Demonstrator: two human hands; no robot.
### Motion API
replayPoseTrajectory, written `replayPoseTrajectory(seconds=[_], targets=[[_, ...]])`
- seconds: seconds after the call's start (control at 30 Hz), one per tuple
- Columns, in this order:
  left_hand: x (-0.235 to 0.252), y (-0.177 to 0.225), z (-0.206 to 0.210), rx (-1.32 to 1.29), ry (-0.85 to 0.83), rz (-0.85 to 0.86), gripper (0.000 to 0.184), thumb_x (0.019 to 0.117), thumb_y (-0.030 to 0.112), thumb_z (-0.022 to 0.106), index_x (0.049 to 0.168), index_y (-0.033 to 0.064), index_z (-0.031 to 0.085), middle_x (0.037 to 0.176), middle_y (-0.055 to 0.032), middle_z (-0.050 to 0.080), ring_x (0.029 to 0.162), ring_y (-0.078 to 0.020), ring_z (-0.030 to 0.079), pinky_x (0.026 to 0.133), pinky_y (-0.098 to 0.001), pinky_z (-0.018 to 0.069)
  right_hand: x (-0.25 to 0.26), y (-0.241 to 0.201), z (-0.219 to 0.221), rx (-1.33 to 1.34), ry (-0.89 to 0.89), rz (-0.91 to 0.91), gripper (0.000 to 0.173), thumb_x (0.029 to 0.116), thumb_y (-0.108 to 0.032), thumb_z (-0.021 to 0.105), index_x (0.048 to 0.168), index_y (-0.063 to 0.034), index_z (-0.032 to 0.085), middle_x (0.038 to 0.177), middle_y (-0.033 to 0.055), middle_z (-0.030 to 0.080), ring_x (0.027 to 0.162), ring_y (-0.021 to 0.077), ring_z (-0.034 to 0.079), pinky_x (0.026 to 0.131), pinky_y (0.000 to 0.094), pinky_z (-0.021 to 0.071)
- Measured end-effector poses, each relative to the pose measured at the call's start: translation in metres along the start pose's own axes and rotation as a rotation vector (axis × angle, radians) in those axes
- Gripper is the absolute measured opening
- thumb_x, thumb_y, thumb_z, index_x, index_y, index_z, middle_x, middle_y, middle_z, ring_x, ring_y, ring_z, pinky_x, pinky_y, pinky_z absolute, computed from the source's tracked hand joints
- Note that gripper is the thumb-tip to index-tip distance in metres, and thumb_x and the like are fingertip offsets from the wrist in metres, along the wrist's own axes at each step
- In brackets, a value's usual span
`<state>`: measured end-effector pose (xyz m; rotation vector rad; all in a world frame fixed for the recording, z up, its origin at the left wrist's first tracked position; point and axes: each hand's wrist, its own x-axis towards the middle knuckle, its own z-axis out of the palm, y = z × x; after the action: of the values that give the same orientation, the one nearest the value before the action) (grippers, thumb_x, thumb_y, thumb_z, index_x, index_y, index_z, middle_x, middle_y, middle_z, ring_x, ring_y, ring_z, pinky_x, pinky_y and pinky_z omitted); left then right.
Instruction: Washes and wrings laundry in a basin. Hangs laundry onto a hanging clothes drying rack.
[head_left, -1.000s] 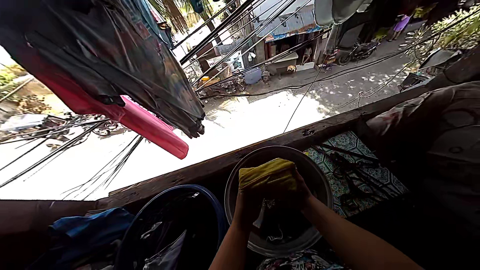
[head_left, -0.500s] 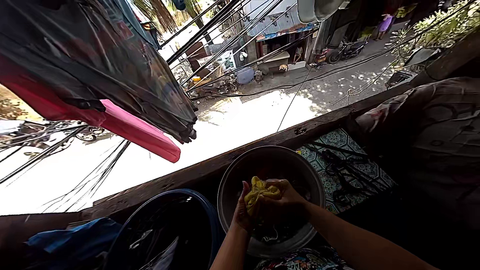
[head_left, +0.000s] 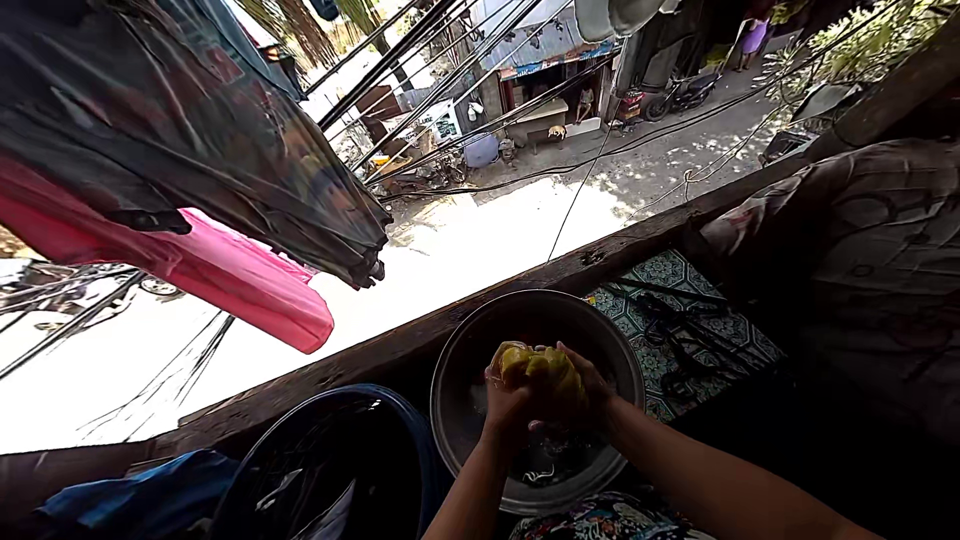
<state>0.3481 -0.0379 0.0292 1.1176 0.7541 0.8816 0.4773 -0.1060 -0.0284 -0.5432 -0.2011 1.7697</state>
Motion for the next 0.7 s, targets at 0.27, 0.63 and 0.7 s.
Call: replayPoseTrajectory(seconds=[0.27, 0.63, 0.7], targets=[[-0.01, 0.003, 0.003, 0.47, -0.401, 0.483, 0.045, 0.0749, 0.005, 0.075, 0.12, 0.0024, 0.07, 0.126, -0.0075, 0.071, 0.13, -0.023, 0.06, 0.114, -0.0434, 0.0464, -0.013, -0.015, 0.013, -0.083, -0.131, 0.256, 0.053, 0.1018, -0.062, 0.038, 0.101, -0.0199, 0.069, 0.095, 0.0047, 0.075, 0.088, 0.0202, 0.074, 0.071, 0.0436, 0.0625], [-0.006, -0.013, -0.006, 0.705, -0.839, 0.484, 0.026, 0.0792, 0.016, 0.079, 0.103, 0.0075, 0.074, 0.107, -0.006, 0.075, 0.11, -0.015, 0.068, 0.103, -0.0364, 0.0528, -0.022, -0.053, 0.056, -1.194, -0.016, 0.423, 0.034, 0.1107, -0.011, 0.033, 0.135, 0.0025, 0.054, 0.116, 0.0057, 0.06, 0.101, -0.0001, 0.056, 0.094, 0.019, 0.0448], [-0.004, -0.019, -0.011, 0.437, -0.629, 0.339, 0.025, 0.0761, 0.002, 0.074, 0.101, 0.001, 0.073, 0.098, -0.0045, 0.075, 0.095, -0.0101, 0.071, 0.089, -0.0305, 0.0588, -0.023, -0.046, 0.046, -1.012, -0.034, 0.353, 0.031, 0.111, -0.017, 0.033, 0.128, -0.003, 0.055, 0.107, 0.0009, 0.06, 0.095, -0.0001, 0.058, 0.087, 0.021, 0.0492]])
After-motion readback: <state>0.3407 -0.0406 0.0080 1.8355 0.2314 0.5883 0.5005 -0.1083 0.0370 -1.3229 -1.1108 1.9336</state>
